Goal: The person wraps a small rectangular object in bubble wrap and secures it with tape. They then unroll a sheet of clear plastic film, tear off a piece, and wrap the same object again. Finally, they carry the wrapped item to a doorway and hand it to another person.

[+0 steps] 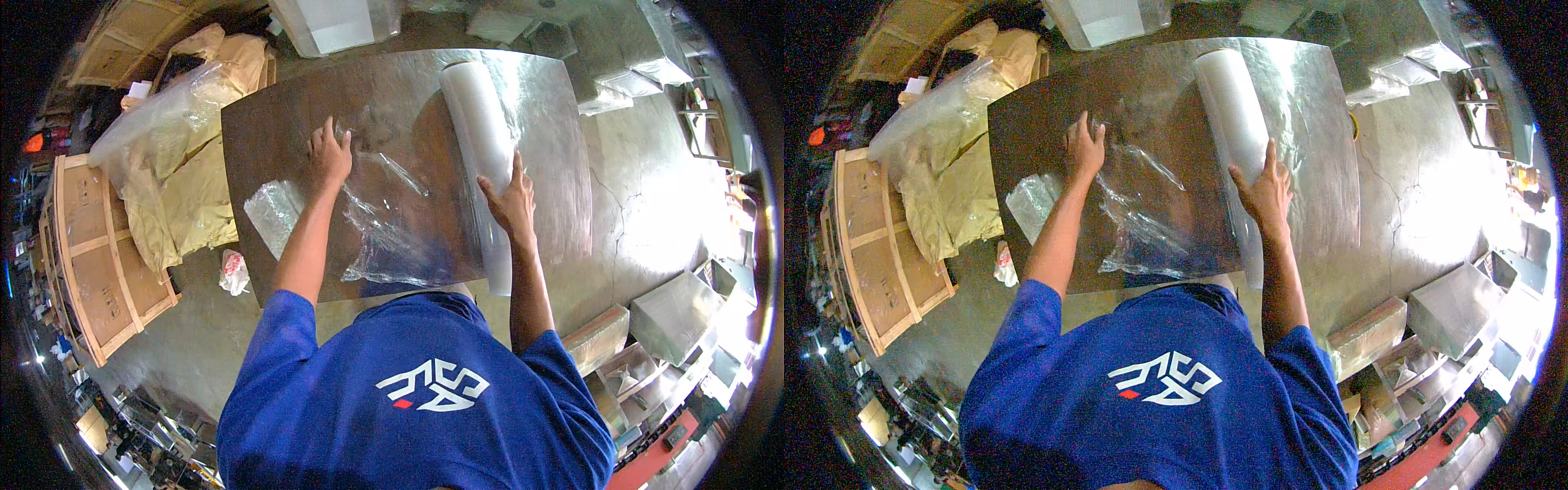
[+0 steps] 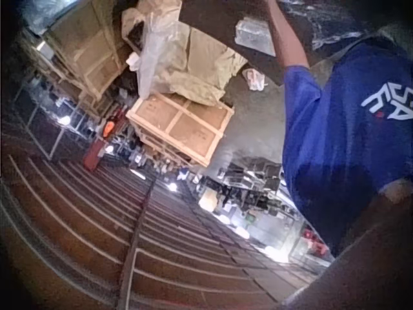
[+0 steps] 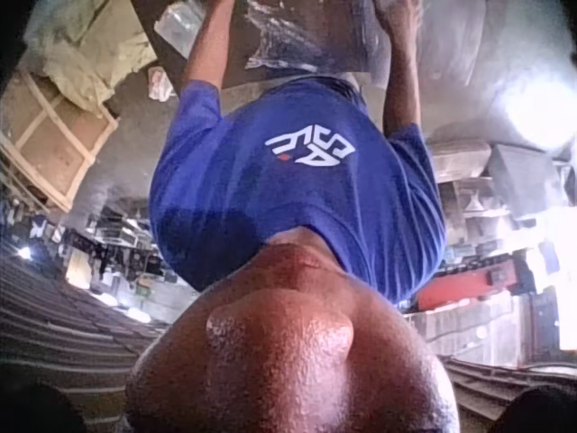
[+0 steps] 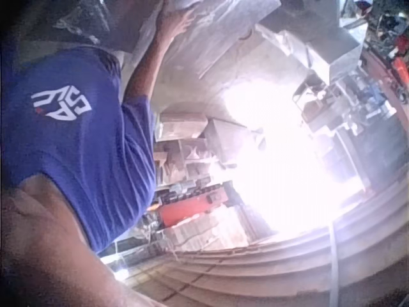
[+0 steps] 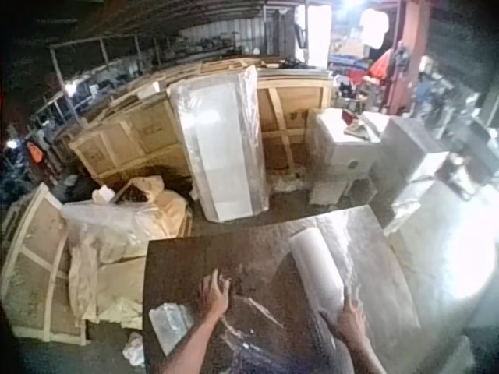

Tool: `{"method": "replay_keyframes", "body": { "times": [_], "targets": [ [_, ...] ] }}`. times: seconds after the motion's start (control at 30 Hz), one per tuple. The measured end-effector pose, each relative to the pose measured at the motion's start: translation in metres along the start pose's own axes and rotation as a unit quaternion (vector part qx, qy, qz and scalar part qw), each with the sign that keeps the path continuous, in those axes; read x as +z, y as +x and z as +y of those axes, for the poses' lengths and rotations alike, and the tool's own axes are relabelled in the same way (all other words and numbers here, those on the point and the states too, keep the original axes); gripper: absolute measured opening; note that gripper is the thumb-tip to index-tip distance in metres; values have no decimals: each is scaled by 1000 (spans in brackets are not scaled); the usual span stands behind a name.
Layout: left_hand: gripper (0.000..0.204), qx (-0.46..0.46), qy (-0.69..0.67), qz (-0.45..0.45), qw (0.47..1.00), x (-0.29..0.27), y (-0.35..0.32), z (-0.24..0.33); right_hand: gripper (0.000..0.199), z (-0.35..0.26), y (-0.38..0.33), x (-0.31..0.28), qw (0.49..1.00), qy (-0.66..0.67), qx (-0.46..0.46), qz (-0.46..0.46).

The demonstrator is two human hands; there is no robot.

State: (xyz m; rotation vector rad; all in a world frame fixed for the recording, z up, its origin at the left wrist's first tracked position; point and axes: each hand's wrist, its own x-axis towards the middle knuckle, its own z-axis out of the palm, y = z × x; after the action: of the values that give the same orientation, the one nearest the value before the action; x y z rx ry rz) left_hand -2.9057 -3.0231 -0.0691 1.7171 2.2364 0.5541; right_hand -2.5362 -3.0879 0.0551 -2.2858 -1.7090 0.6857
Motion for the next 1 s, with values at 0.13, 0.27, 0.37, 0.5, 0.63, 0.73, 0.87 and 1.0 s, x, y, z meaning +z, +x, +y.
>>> {"method": "replay_keyframes", "body": {
  "times": [0.13,0.27,0.37,0.5,0.63,0.73,0.87,1.0],
  "targets": [
    [25,51,-6,-9,999,2,22,-5,88,3,-19,10,994,-13,-10,104],
    [25,-15,-171,-78,982,-9,37,-20,61,-23,-58,14,961,2,-109,254],
    [22,-97,-332,-193,918,-33,47,-16,51,-41,-88,35,944,106,-205,234],
    [17,-151,-452,-364,800,-71,62,-18,34,-80,-127,80,950,177,-250,67],
    [23,-131,-415,-405,804,-85,72,-29,37,-148,-162,140,921,240,-304,-27],
    [34,-108,-405,-393,818,-93,78,-15,60,-199,-170,184,934,197,-292,-63],
    [34,-79,-414,-338,841,-84,84,-27,97,-245,-178,214,951,94,-264,-133],
    [23,-68,-379,-374,844,-92,87,-31,109,-263,-177,225,953,78,-229,-183]
  ]
}}
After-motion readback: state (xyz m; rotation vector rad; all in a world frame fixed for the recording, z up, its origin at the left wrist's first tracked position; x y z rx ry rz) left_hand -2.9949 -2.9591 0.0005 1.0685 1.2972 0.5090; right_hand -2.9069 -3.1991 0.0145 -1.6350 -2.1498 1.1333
